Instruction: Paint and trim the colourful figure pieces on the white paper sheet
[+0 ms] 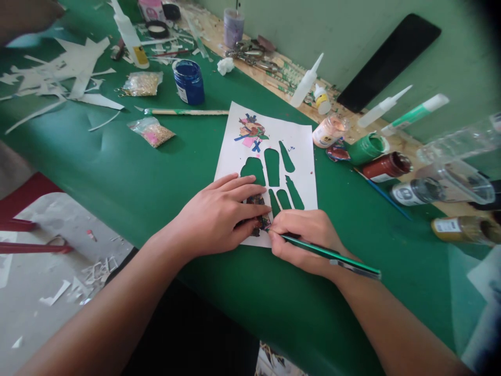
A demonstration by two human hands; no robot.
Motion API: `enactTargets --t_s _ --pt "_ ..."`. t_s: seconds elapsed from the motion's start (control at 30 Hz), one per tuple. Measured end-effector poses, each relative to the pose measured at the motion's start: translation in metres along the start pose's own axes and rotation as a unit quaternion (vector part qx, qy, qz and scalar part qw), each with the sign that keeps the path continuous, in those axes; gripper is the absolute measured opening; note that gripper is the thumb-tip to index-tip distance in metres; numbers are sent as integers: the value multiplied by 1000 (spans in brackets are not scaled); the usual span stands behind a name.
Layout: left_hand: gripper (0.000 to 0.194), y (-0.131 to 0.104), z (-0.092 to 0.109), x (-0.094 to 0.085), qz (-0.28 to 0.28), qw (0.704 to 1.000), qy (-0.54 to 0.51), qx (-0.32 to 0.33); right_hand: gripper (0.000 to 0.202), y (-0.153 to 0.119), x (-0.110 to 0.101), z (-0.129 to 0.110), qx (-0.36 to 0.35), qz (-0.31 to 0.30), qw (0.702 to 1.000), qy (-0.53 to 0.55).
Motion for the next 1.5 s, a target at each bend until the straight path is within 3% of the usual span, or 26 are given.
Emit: enactTargets --t_s 0.37,0.57,0.77,0.87,1.0,1.07,1.2,1.33,1.43,1.5 --pt "34 0 1 -1 -2 1000 4 0 20 0 -2 1 8 4 1000 20" --pt "37 -1 -1 0 12 1000 12 15 14 -8 -23 23 84 165 963 194" --pt "32 3 0 -11 -14 997 66 40 15 -7 -25 29 176 71 966 178" --pt "27 2 9 -18 -32 993 111 -13 12 -4 -23 21 215 21 967 137" --pt "30 -7 21 -25 10 984 161 -77 13 -3 -24 16 231 -5 961 151" --pt "30 -12 22 -23 21 985 162 -61 15 -3 -27 17 199 32 968 146" --pt "32 -21 22 -12 8 993 119 -12 16 -5 -35 17 105 167 978 68" --pt "37 -25 40 -13 4 987 139 -86 11 -7 -40 17 81 294 951 -57" --pt "44 -24 57 -24 -15 980 137 -147 10 -7 -40 18 70 321 939 -105" --pt "42 -21 55 -32 -19 983 111 -148 10 -7 -41 22 68 329 935 -111"
Point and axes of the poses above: each hand's wrist, its own y-axis towards the middle knuckle, its own x-axis out of the palm, z = x × y, the point moved 4 cm from there along y, towards the middle knuckle, and after that the axes turned 15 degrees about y, right-handed, at the moved point
